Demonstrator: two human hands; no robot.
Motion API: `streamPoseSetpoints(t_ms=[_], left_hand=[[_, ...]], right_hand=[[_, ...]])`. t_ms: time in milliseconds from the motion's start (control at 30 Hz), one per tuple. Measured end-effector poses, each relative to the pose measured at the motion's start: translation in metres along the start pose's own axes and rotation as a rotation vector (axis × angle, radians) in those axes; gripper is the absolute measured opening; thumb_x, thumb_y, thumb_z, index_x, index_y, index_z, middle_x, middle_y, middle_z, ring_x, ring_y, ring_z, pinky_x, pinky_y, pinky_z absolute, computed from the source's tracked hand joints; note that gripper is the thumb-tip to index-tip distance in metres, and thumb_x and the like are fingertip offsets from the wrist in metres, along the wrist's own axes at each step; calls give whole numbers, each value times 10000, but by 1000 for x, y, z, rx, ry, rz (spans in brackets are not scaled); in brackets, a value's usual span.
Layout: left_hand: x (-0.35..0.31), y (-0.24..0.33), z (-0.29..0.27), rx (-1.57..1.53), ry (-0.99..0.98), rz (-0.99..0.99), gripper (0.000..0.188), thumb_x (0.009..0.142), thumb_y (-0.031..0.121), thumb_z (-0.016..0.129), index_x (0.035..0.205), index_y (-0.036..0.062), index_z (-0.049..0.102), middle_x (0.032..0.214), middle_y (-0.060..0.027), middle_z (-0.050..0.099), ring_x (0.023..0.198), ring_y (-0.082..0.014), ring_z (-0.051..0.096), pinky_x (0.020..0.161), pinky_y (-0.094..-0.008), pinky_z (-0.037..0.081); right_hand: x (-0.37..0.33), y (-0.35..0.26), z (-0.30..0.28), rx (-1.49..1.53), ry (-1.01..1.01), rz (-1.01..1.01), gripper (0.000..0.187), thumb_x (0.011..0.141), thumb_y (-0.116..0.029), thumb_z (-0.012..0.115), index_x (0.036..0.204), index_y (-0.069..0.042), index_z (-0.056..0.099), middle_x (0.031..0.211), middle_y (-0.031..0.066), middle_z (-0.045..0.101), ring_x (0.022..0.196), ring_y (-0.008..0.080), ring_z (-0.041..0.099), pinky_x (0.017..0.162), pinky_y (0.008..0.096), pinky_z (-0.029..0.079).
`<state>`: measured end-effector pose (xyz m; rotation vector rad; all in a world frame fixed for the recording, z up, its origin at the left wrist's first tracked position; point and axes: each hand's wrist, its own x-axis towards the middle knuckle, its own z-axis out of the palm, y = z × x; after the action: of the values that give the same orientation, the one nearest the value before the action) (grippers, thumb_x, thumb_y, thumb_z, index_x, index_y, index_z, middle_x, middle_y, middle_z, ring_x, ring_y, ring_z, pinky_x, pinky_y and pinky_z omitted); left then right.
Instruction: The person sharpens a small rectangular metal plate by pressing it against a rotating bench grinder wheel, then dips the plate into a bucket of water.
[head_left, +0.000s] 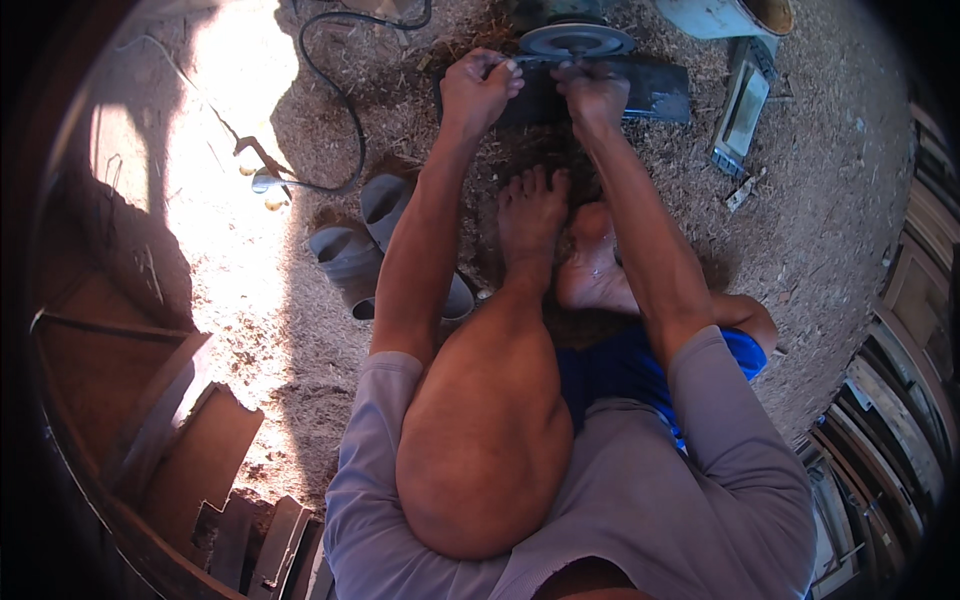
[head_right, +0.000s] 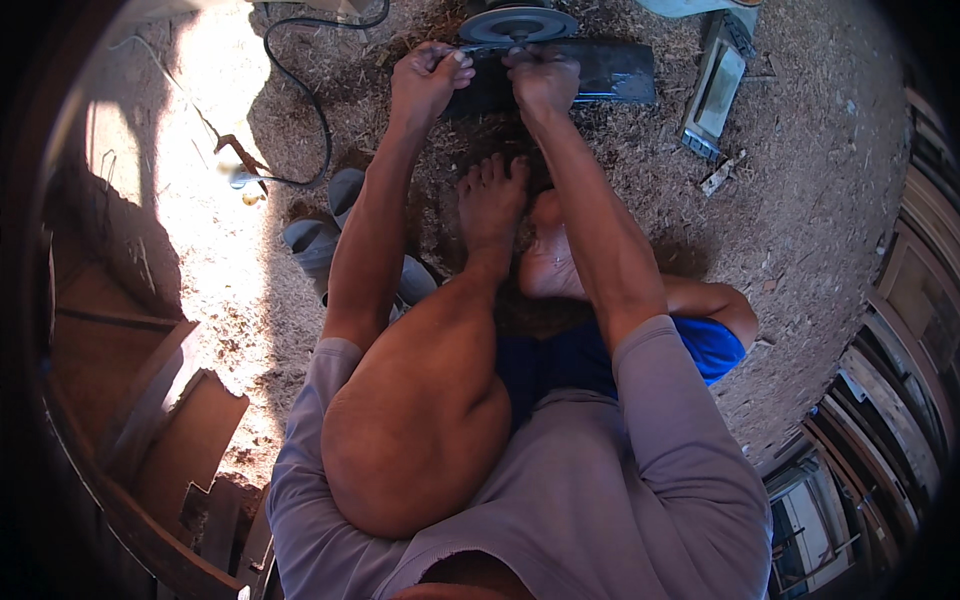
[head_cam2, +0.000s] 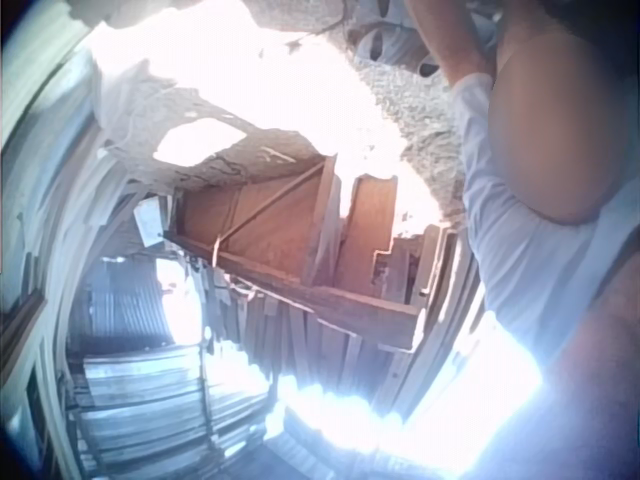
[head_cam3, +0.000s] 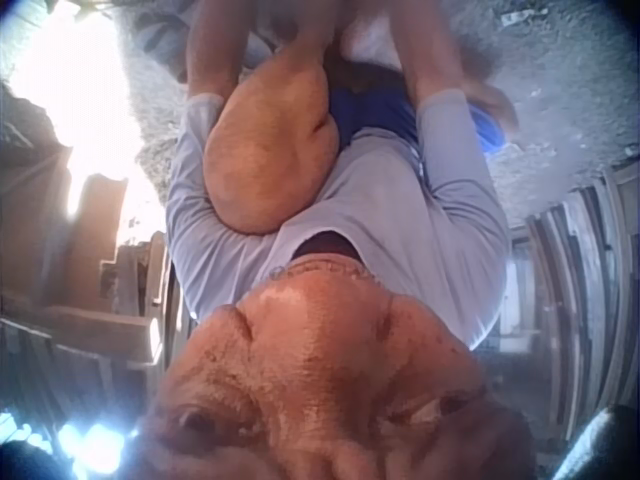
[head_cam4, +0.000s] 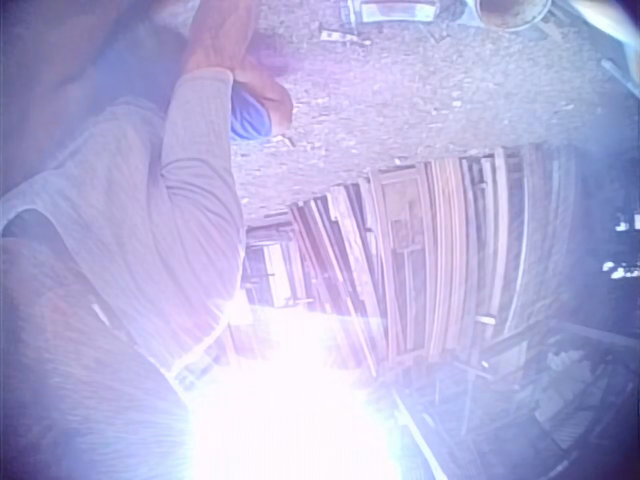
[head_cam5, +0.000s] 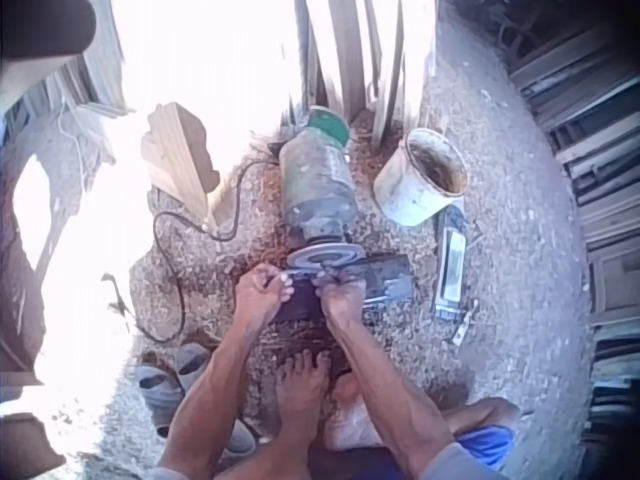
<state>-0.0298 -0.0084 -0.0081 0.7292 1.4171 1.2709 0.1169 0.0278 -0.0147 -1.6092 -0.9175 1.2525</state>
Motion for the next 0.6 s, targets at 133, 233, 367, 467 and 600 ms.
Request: streamPoseSetpoints(t_ms=[133,233,367,467,600], left_hand=[[-2,3,2,-9,30,34,105,908,38,593,957,-53,573,855,-140,673,712,-169,682,630,-254,573],[-12,2,-6,-27,21,24,89,900,30,599,946,-44,577,840,-124,671,708,-153,674,635,-247,565],[-49,18,-7,-80,18,-38,95,901,28,604,967,-32,571,852,-118,664,729,-158,668,677,-253,564],[-74,30,-6,-213,-24,5,116,893,6,609,1002,-4,571,943,-131,660,767,-183,671,691,-285,575],[-88,66,30,-462,-271,88,142,898,12,618,1033,31,577,982,-139,668,858,-206,671,766,-331,578]], right_hand=[[1,3,-6,0,-42,-108,136,784,-64,699,823,52,639,702,111,691,577,142,632,537,271,488],[-14,-11,-7,-50,-151,-166,92,828,-28,642,871,53,648,766,106,689,623,135,621,564,237,485],[-56,-39,-34,148,-246,191,140,873,-43,643,1005,4,640,844,66,687,678,102,612,632,197,492],[-93,-63,-58,298,-361,82,122,877,-6,624,996,-3,652,882,57,677,727,79,606,671,207,504],[-128,-109,-103,318,-411,-55,160,857,13,650,1012,-23,663,910,31,651,789,62,570,739,206,488]])
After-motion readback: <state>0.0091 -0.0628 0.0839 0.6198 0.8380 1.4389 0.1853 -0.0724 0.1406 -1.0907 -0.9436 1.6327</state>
